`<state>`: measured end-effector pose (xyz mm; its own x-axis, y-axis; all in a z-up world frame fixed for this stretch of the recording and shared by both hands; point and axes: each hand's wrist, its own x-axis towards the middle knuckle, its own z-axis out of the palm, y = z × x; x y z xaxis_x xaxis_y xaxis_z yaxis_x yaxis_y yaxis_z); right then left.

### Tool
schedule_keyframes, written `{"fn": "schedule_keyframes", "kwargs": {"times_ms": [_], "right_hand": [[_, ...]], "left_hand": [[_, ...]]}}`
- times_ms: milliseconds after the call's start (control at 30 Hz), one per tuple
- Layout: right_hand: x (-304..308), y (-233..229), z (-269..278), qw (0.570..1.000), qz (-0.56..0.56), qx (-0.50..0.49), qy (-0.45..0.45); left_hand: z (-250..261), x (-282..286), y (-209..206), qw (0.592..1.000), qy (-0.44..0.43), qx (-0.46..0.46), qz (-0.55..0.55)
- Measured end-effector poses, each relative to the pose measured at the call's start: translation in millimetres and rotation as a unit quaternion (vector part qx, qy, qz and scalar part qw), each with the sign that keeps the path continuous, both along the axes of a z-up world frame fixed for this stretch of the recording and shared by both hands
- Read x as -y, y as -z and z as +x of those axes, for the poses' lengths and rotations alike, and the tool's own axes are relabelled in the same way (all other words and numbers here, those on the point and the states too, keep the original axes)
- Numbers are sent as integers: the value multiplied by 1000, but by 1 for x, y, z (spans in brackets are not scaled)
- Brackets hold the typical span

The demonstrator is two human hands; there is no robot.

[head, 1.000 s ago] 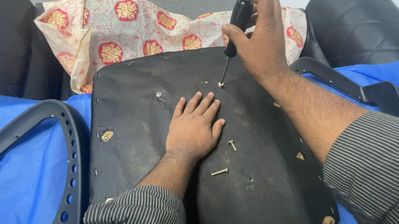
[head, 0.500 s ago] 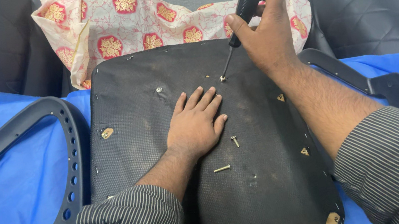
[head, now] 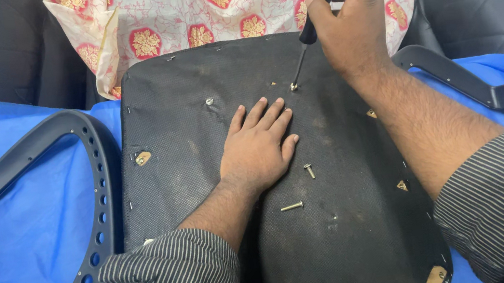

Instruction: The person uses a screwdriver to remove several screws from the underside of a black chair seat. They unscrew each fastener and place the screws on the seat surface as they work across multiple locations.

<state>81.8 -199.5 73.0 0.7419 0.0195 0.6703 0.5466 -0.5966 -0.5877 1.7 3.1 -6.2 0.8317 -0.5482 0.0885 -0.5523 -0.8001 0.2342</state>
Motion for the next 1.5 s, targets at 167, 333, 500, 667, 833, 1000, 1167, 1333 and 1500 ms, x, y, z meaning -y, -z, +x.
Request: {"fn": "schedule_keyframes", "kwargs": {"times_ms": [167,333,500,667,833,1000,1167,1333,1500], "right_hand": [[-3,-5,0,991,-85,101,17],[2,-2,1,990,-90,100,38],[9,0,1,999,-24,45,-6],[9,-3,-6,995,-74,64,-36],[10,3,-10,994,-91,62,7],[15,28,-9,993,74,-74,-54],[7,58,-9,952,209,-220,-50],[1,62,-13,957,156,-242,-35],[-12,58,-13,951,124,-282,22]], "left_hand": [[0,0,1,1000,2,4,-1],[0,0,0,1000,0,1,3],[1,1,-1,1000,-2,-8,21],[0,1,0,1000,-3,-4,20],[0,1,-1,1000,-3,-3,14],[0,1,-1,1000,-2,-1,9],[-2,-1,-2,1000,-2,5,-7],[-1,-1,-2,1000,1,8,-2],[0,0,-3,1000,0,-2,8]]}}
